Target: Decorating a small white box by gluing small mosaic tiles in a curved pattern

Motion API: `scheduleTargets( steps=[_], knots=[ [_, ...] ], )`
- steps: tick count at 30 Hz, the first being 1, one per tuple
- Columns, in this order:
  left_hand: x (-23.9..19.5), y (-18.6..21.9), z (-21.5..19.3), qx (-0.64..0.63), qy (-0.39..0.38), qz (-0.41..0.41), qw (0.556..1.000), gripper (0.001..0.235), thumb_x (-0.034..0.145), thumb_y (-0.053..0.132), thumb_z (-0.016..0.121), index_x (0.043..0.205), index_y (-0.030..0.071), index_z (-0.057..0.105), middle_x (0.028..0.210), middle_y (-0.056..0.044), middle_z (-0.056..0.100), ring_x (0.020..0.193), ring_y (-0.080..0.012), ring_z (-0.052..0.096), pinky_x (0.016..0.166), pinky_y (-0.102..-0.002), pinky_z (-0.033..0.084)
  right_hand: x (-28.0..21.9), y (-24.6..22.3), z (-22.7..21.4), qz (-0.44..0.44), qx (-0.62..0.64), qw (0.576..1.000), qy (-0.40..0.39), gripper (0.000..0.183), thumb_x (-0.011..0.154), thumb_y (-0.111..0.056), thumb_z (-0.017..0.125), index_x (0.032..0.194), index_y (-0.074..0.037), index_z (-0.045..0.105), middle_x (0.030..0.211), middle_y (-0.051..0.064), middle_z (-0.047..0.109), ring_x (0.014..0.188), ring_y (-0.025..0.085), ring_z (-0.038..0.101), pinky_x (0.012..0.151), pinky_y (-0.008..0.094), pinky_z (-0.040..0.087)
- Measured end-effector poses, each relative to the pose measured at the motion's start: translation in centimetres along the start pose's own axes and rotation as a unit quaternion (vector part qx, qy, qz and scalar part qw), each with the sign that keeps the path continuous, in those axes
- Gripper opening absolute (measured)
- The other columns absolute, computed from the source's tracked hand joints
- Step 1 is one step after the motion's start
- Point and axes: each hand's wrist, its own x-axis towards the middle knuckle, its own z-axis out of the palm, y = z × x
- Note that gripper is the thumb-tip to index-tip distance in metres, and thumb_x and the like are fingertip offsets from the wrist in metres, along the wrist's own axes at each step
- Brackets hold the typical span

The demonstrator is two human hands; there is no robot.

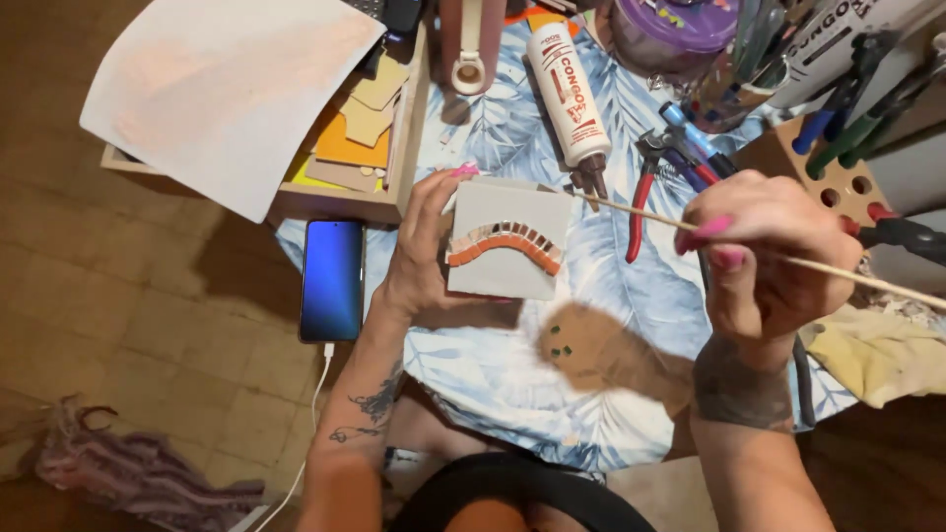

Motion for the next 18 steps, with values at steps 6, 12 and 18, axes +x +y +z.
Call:
scheduleTargets(
  steps=[6,12,18],
  knots=[
    [-0.1,-0.2,0.2,-0.010,-0.002,-0.011,1.000,0.096,0.061,0.049,0.071,0.129,0.002,0.023,0.125,-0.018,0.032,0.122,-0.0325,0.036,0.101,-0.043,0.039,1.3,-0.2,-0.5,0.088,0.041,0.981,-0.169,0.028,0.086,-0.013,0.034,0.072,0.006,0.051,0.056,0.010,0.051,0.047,0.021,0.052,0.048,0.028,0.042],
    [-0.8,-0.7,0.1,0.045,-0.005,-0.003,0.999,0.095,0.062,0.057,0.062,0.126,-0.002,0.024,0.125,-0.022,0.034,0.120,-0.0373,0.036,0.104,-0.047,0.031,1.1,0.3,0.1,0.065,0.076,0.983,-0.152,0.013,0.081,-0.005,0.041,0.075,0.005,0.045,0.058,0.013,0.049,0.048,0.022,0.051,0.051,0.030,0.044],
    [-0.1,0.7,-0.4,0.020,-0.012,-0.030,0.999,0.098,0.059,0.057,0.064,0.128,0.000,0.024,0.128,-0.019,0.032,0.124,-0.0342,0.033,0.107,-0.046,0.028,0.5,-0.1,-0.5,0.162,0.073,0.978,-0.106,0.014,0.083,-0.010,0.042,0.088,0.004,0.042,0.071,0.017,0.048,0.055,0.021,0.052,0.058,0.028,0.044]
  ],
)
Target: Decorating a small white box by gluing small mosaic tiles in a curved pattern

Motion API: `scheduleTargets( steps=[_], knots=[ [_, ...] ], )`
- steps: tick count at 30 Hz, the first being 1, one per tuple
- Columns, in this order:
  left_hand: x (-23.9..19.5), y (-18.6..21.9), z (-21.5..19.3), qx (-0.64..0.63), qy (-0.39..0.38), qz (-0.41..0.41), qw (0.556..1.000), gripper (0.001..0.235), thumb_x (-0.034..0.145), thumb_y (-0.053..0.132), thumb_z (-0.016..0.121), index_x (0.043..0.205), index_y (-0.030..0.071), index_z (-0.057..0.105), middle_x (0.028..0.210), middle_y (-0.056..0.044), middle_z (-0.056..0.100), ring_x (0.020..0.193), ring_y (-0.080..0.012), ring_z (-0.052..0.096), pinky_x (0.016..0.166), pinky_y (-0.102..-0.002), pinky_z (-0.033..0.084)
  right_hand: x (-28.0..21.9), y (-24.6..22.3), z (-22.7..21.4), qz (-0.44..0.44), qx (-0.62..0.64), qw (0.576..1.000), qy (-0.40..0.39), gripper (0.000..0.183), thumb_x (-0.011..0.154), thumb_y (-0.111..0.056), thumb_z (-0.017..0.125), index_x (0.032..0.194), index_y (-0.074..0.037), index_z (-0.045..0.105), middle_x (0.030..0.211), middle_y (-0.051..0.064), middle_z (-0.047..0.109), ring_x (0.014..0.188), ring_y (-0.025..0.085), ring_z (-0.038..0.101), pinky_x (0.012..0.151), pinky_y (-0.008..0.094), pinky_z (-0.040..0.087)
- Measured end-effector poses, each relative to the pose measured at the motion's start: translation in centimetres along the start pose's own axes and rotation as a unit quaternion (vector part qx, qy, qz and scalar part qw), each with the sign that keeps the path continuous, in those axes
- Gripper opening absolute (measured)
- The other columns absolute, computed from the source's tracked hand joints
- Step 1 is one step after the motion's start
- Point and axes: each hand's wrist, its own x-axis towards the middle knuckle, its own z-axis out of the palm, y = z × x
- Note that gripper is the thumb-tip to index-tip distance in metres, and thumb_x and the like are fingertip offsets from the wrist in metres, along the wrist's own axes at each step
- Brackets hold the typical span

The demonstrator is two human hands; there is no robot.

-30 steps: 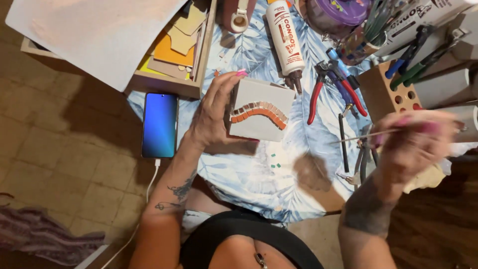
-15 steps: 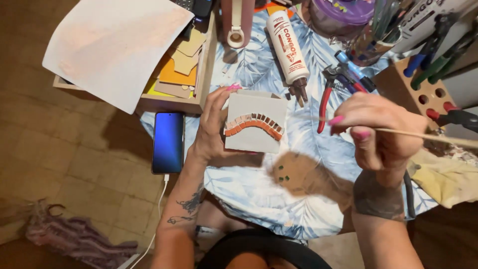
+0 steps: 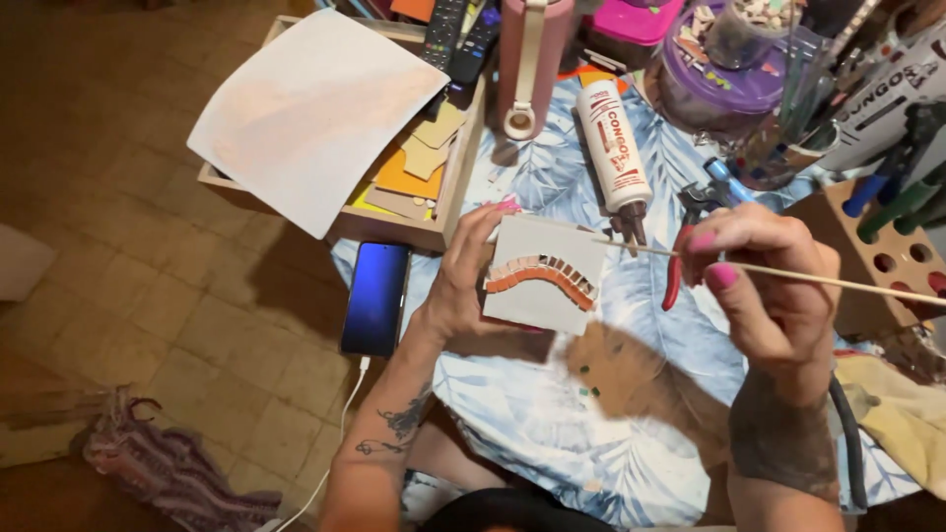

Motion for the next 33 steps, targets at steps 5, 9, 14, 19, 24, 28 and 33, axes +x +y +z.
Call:
scheduleTargets(
  steps=[5,9,14,19,24,28,33],
  knots=[
    [0.0,0.0,0.0,-0.005,-0.003,-0.008,1.000,0.095,0.061,0.054,0.065,0.128,0.002,0.024,0.128,-0.018,0.031,0.123,-0.0324,0.033,0.106,-0.045,0.030,0.4,-1.0,0.1,0.028,-0.053,0.998,-0.012,0.027,0.087,-0.015,0.037,0.089,0.009,0.050,0.068,0.017,0.053,0.058,0.021,0.052,0.056,0.025,0.043],
    [-0.1,-0.4,0.0,-0.008,0.003,0.001,1.000,0.095,0.060,0.056,0.063,0.128,0.003,0.025,0.126,-0.018,0.032,0.123,-0.0335,0.034,0.106,-0.046,0.029,0.0,-0.6,-0.1,0.059,-0.023,0.998,-0.006,0.021,0.086,-0.012,0.039,0.087,0.007,0.047,0.070,0.018,0.053,0.056,0.020,0.054,0.053,0.024,0.046],
    [-0.3,-0.7,0.0,-0.011,-0.005,0.013,1.000,0.094,0.064,0.061,0.057,0.131,0.004,0.022,0.128,-0.017,0.032,0.123,-0.0321,0.034,0.105,-0.045,0.031,0.5,-0.8,-0.2,0.082,-0.041,0.995,-0.036,0.023,0.084,-0.016,0.040,0.081,0.005,0.049,0.070,0.016,0.054,0.060,0.020,0.052,0.056,0.024,0.044],
    [-0.1,-0.7,0.2,-0.002,0.002,0.014,1.000,0.093,0.062,0.056,0.062,0.127,0.001,0.024,0.126,-0.020,0.033,0.121,-0.0343,0.036,0.106,-0.047,0.030,1.2,0.2,-0.7,0.016,-0.006,0.991,-0.132,0.022,0.083,-0.010,0.038,0.075,0.007,0.048,0.064,0.015,0.053,0.053,0.022,0.056,0.055,0.028,0.047],
    [-0.3,-0.9,0.4,0.002,0.002,0.009,1.000,0.094,0.063,0.058,0.061,0.130,0.004,0.022,0.129,-0.019,0.032,0.123,-0.0336,0.034,0.105,-0.047,0.030,1.7,0.7,-0.7,-0.030,-0.030,0.984,-0.174,0.019,0.083,-0.006,0.038,0.073,0.007,0.048,0.062,0.013,0.052,0.053,0.021,0.055,0.051,0.026,0.046],
    [-0.4,-1.3,0.6,0.015,0.005,0.021,1.000,0.098,0.061,0.058,0.064,0.130,0.003,0.021,0.128,-0.019,0.032,0.123,-0.0348,0.035,0.103,-0.048,0.033,2.2,0.4,-0.5,-0.055,-0.061,0.972,-0.219,0.017,0.083,-0.004,0.039,0.072,0.004,0.050,0.065,0.012,0.053,0.058,0.025,0.053,0.058,0.031,0.045],
    [0.1,-0.7,0.3,0.007,0.006,0.023,1.000,0.095,0.064,0.058,0.060,0.129,0.003,0.022,0.127,-0.019,0.034,0.122,-0.0335,0.036,0.106,-0.048,0.029,2.3,0.7,-0.2,-0.061,-0.050,0.972,-0.221,0.017,0.081,-0.003,0.040,0.069,0.004,0.049,0.065,0.013,0.053,0.057,0.025,0.053,0.057,0.031,0.044]
  ],
)
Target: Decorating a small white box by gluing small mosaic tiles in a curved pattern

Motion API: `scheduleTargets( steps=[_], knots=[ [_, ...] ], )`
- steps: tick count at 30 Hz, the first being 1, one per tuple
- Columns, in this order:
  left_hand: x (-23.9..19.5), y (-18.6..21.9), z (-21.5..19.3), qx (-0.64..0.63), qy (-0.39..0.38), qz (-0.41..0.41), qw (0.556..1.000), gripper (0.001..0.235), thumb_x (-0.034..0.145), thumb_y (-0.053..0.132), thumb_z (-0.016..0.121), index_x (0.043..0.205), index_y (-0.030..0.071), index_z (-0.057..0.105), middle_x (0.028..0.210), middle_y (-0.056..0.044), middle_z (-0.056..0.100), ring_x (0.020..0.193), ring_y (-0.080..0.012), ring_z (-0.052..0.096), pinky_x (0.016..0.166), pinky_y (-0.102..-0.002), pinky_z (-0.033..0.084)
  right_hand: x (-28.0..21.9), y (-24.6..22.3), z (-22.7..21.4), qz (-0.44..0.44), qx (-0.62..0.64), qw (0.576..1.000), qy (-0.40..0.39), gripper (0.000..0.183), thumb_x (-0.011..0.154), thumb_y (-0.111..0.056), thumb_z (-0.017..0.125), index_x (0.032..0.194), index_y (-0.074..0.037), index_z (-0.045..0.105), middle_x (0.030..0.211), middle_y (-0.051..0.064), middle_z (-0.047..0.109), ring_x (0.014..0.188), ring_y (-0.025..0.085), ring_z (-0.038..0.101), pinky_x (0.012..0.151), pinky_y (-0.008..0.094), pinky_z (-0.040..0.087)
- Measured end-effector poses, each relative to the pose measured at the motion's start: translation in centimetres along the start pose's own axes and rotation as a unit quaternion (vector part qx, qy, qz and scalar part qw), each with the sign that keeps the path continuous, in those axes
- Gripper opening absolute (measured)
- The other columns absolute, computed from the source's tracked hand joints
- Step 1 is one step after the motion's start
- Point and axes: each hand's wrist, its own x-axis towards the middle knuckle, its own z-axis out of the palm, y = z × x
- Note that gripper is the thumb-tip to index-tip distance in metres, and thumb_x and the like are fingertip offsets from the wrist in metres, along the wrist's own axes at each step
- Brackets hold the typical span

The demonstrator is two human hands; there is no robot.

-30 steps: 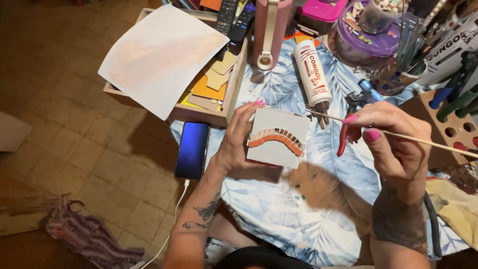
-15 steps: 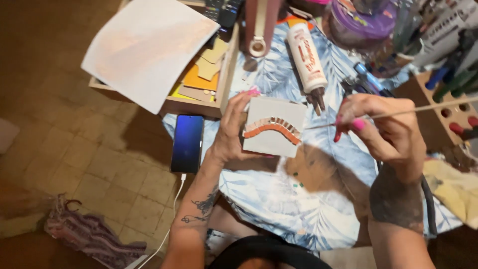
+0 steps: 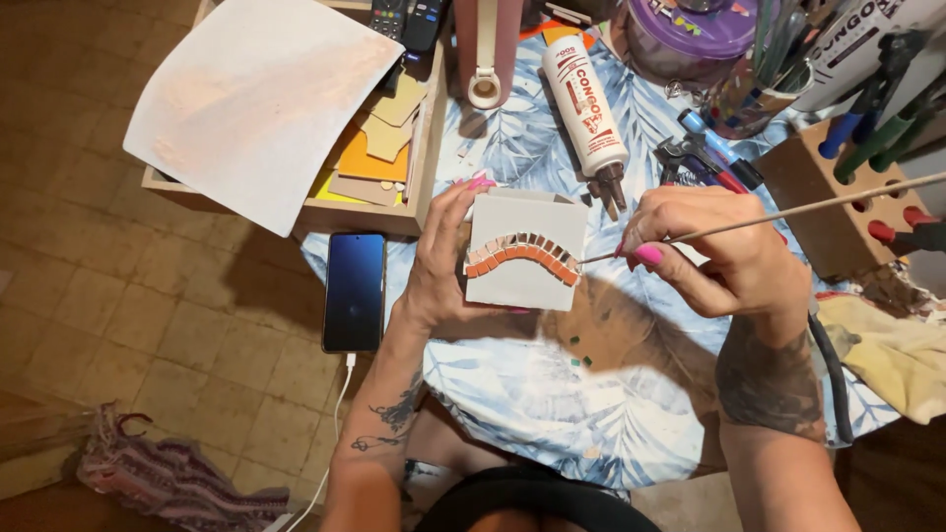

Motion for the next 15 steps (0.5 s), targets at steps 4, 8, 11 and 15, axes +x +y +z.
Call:
scheduleTargets(
  steps=[4,8,11,15],
  knots=[
    [0.04,0.22,-0.20,-0.010,-0.001,-0.002,1.000,0.092,0.065,0.057,0.061,0.130,0.004,0.021,0.129,-0.019,0.034,0.123,-0.0331,0.035,0.108,-0.049,0.027,0.13,-0.35,0.18,0.009,-0.004,1.000,0.008,0.018,0.082,-0.004,0.039,0.068,0.003,0.049,0.064,0.012,0.053,0.057,0.025,0.052,0.058,0.031,0.044],
    [0.20,0.32,-0.21,-0.010,0.003,0.002,1.000,0.093,0.064,0.057,0.061,0.129,0.002,0.023,0.128,-0.018,0.034,0.123,-0.0326,0.036,0.108,-0.049,0.026,0.19,-0.33,0.27,0.012,0.001,1.000,-0.001,0.018,0.082,-0.005,0.040,0.068,0.003,0.049,0.064,0.011,0.053,0.056,0.025,0.052,0.058,0.031,0.043],
    [0.48,0.74,-0.43,-0.023,-0.003,-0.014,1.000,0.092,0.065,0.056,0.060,0.129,0.001,0.024,0.129,-0.017,0.034,0.124,-0.0307,0.036,0.110,-0.047,0.025,0.40,-0.44,0.33,0.007,0.011,1.000,-0.006,0.019,0.082,-0.005,0.039,0.068,0.004,0.049,0.063,0.012,0.052,0.055,0.025,0.051,0.058,0.032,0.043],
    [0.41,0.51,-0.41,-0.026,0.000,-0.003,1.000,0.092,0.065,0.057,0.060,0.129,0.002,0.023,0.128,-0.016,0.035,0.124,-0.0315,0.035,0.110,-0.049,0.026,0.55,-0.56,0.41,0.008,0.013,1.000,-0.014,0.021,0.082,-0.007,0.039,0.067,0.003,0.049,0.063,0.012,0.052,0.055,0.025,0.051,0.058,0.031,0.042]
  ],
)
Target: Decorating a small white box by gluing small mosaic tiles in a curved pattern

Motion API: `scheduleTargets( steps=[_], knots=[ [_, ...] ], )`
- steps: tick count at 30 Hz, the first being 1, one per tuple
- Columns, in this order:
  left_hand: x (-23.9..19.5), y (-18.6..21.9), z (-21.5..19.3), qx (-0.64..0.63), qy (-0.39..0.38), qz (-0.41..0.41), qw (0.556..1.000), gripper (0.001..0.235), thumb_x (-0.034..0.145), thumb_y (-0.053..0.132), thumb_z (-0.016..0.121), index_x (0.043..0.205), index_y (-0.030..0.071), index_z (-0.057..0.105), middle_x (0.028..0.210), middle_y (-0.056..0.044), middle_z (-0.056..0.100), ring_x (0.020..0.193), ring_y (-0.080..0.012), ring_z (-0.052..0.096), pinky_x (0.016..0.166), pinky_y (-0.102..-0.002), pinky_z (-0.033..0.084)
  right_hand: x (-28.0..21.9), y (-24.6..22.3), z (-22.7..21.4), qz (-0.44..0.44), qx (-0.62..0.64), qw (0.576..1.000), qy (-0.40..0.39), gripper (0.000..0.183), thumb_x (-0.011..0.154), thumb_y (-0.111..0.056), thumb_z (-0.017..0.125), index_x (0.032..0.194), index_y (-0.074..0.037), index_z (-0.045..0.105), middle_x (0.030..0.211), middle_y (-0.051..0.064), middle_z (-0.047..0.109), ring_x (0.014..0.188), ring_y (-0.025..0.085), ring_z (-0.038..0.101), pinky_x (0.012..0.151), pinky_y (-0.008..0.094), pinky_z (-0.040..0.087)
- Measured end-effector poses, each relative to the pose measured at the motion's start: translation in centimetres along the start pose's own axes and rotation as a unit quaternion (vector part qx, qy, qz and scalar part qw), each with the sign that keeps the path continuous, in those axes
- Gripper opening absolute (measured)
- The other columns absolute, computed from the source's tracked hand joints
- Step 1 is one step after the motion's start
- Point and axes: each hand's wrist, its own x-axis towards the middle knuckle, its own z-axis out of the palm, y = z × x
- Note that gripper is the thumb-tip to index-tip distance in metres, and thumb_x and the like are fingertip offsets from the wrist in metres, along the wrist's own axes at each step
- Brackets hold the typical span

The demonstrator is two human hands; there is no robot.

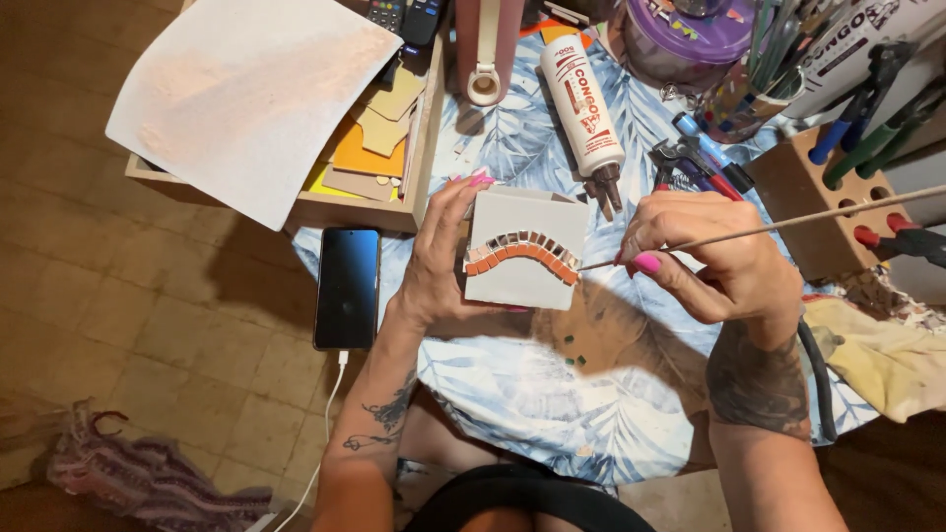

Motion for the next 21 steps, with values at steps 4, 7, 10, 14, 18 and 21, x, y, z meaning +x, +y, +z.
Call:
scheduleTargets(
  steps=[4,7,10,14,18,21],
  knots=[
    [-0.43,-0.77,0.18,-0.002,-0.003,0.008,1.000,0.095,0.064,0.057,0.061,0.131,0.004,0.020,0.129,-0.018,0.033,0.125,-0.0322,0.034,0.110,-0.050,0.025,-0.07,0.08,0.10,0.008,-0.009,1.000,-0.003,0.022,0.083,-0.008,0.038,0.067,0.002,0.049,0.063,0.011,0.052,0.054,0.024,0.050,0.057,0.031,0.041],
    [-0.37,-0.56,0.09,0.009,0.001,0.010,1.000,0.092,0.065,0.057,0.060,0.128,0.002,0.023,0.127,-0.019,0.034,0.124,-0.0349,0.035,0.109,-0.050,0.026,0.04,0.25,0.21,0.002,-0.010,1.000,-0.002,0.021,0.082,-0.007,0.039,0.066,0.003,0.048,0.062,0.012,0.051,0.053,0.025,0.049,0.057,0.032,0.041],
    [-0.34,-0.78,0.16,0.002,0.001,0.015,1.000,0.093,0.065,0.058,0.060,0.130,0.004,0.021,0.127,-0.016,0.035,0.124,-0.0331,0.035,0.109,-0.051,0.025,0.05,0.33,0.13,-0.003,-0.017,1.000,-0.007,0.020,0.083,-0.007,0.039,0.069,0.003,0.050,0.064,0.012,0.052,0.055,0.025,0.050,0.058,0.032,0.042],
    [-0.22,-0.51,0.10,0.007,-0.003,0.011,1.000,0.092,0.066,0.058,0.058,0.129,0.002,0.022,0.128,-0.017,0.035,0.124,-0.0322,0.034,0.110,-0.050,0.025,-0.03,0.32,0.11,-0.002,-0.016,1.000,-0.001,0.021,0.083,-0.007,0.039,0.069,0.004,0.049,0.063,0.012,0.051,0.055,0.026,0.049,0.058,0.032,0.041],
    [-0.25,-0.51,0.17,0.011,0.004,0.010,1.000,0.093,0.065,0.057,0.060,0.128,0.001,0.022,0.126,-0.019,0.036,0.122,-0.0339,0.037,0.108,-0.049,0.026,-0.18,0.32,0.02,-0.002,-0.014,1.000,0.007,0.020,0.083,-0.008,0.039,0.070,0.003,0.050,0.063,0.011,0.053,0.055,0.025,0.050,0.057,0.032,0.042],
    [-0.07,-0.22,0.04,0.015,0.003,0.010,1.000,0.093,0.065,0.057,0.060,0.128,0.000,0.023,0.127,-0.019,0.036,0.122,-0.0324,0.037,0.108,-0.048,0.027,-0.23,0.35,0.05,-0.006,-0.011,1.000,0.022,0.019,0.082,-0.007,0.040,0.069,0.004,0.050,0.061,0.011,0.053,0.053,0.025,0.051,0.056,0.031,0.042]
  ],
)
